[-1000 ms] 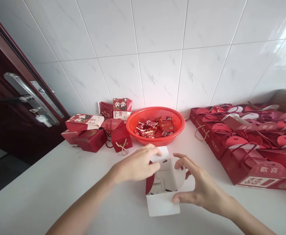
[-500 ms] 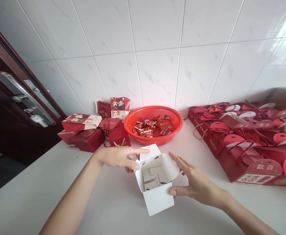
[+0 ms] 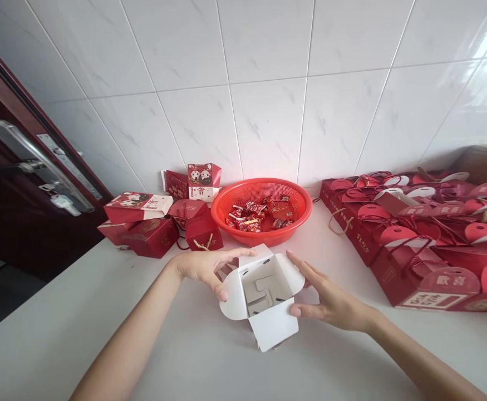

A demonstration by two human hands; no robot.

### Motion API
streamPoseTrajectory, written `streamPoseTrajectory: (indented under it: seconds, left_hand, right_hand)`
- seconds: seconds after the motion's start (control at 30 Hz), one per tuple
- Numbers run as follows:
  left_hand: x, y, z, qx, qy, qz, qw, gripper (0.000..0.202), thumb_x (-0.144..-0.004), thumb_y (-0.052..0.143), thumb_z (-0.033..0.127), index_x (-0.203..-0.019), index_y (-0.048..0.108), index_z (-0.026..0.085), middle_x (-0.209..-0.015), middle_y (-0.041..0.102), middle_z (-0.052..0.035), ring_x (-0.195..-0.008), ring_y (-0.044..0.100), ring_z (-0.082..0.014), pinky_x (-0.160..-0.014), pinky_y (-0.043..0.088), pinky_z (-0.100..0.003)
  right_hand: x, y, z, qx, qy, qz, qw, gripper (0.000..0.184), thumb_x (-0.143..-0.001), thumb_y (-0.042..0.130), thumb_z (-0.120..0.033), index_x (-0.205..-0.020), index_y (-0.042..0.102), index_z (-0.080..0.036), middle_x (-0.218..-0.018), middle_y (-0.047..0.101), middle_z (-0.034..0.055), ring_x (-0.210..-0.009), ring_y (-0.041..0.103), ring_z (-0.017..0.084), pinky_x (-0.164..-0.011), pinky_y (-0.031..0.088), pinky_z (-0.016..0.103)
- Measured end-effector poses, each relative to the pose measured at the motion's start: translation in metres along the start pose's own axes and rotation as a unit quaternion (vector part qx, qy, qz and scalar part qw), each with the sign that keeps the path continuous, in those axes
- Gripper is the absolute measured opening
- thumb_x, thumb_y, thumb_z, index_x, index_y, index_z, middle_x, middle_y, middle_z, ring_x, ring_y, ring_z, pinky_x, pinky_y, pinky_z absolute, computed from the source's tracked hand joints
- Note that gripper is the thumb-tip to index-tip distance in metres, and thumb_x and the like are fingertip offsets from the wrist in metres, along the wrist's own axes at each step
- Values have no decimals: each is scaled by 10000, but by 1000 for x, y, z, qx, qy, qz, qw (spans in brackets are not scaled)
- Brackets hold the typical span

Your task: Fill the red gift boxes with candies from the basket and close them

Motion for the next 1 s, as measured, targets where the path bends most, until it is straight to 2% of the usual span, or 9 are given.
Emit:
streamPoseTrajectory:
  seconds: [0.17, 0.27, 0.53, 0.63, 0.73, 0.8, 0.87, 0.93, 1.0]
  left_hand:
    - [-6, 0, -5, -34, -3, 33, 999, 1162, -650, 881, 413, -1573, 182, 305, -1416, 550, -123, -1277, 554, -290, -1015, 470, -419]
    - [-7, 1, -4, -52, -2, 62, 997, 1153, -666, 871, 409, -1581, 178, 303, -1457, 522, -124, -1270, 560, -293, -1019, 469, -411]
    - [2, 22, 26, -121, 30, 61, 990, 1056, -762, 796, 446, -1596, 156, 341, -1554, 425, -95, -1255, 566, -289, -967, 505, -366]
    - [3, 32, 36, -161, 26, 87, 983, 1005, -789, 765, 457, -1589, 162, 372, -1627, 304, -71, -1311, 521, -288, -960, 503, -332]
    - [2, 37, 37, -215, -29, 119, 969, 1022, -782, 757, 496, -1596, 160, 333, -1578, 388, -112, -1266, 554, -307, -911, 506, -317]
    - [1, 38, 36, -227, -49, 126, 964, 1049, -777, 749, 526, -1602, 134, 321, -1521, 459, -125, -1208, 593, -306, -878, 506, -311]
    - [1, 38, 35, -220, -43, 120, 967, 1056, -782, 735, 538, -1603, 106, 329, -1457, 526, -110, -1162, 617, -290, -864, 502, -308]
    - [1, 38, 35, -219, -36, 118, 968, 1029, -780, 733, 533, -1595, 138, 332, -1398, 575, -92, -1149, 619, -280, -857, 497, -304]
    - [1, 38, 37, -231, -38, 124, 964, 973, -779, 734, 519, -1575, 210, 323, -1369, 594, -87, -1161, 608, -283, -844, 490, -298]
  right_hand:
    - [-12, -2, 11, -35, -13, 10, 999, 976, -881, 614, -597, -1615, 51, -287, -1431, 489, 136, -1058, 608, 223, -992, 512, 455]
    - [-18, -6, 13, -17, -20, 26, 999, 946, -892, 597, -592, -1611, 46, -321, -1466, 456, 129, -1000, 617, 202, -966, 523, 452]
    - [-15, -28, 11, 34, 21, 47, 998, 930, -867, 612, -613, -1600, 103, -351, -1557, 365, 163, -983, 684, 216, -846, 576, 406]
    - [-15, -36, 9, 46, 10, 74, 996, 850, -888, 595, -588, -1585, 185, -325, -1480, 467, 173, -928, 708, 219, -838, 585, 420]
    - [-13, -38, 0, 90, -76, 130, 984, 616, -944, 563, -459, -1511, 368, -319, -1438, 507, 142, -1001, 690, 222, -898, 576, 430]
    - [-12, -35, -9, 128, -147, 134, 972, 401, -980, 503, -335, -1378, 548, -313, -1493, 457, 124, -1126, 643, 236, -931, 565, 427]
    - [-13, -30, -18, 168, -187, 119, 960, 343, -984, 458, -258, -1268, 645, -303, -1516, 446, 111, -1222, 590, 264, -962, 545, 456]
    - [-14, -26, -22, 184, -168, 117, 961, 380, -974, 476, -268, -1327, 613, -296, -1457, 524, 123, -1207, 594, 283, -973, 529, 492]
    - [-17, -24, -22, 145, -99, 118, 977, 493, -963, 510, -329, -1453, 484, -285, -1332, 630, 122, -1082, 647, 265, -926, 549, 474]
Point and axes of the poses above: each hand's wrist, its own x-axis away from the middle knuckle, its own y-axis out of the palm, z = x × y, the point moved 1 cm from there along -x, towards the middle knuckle
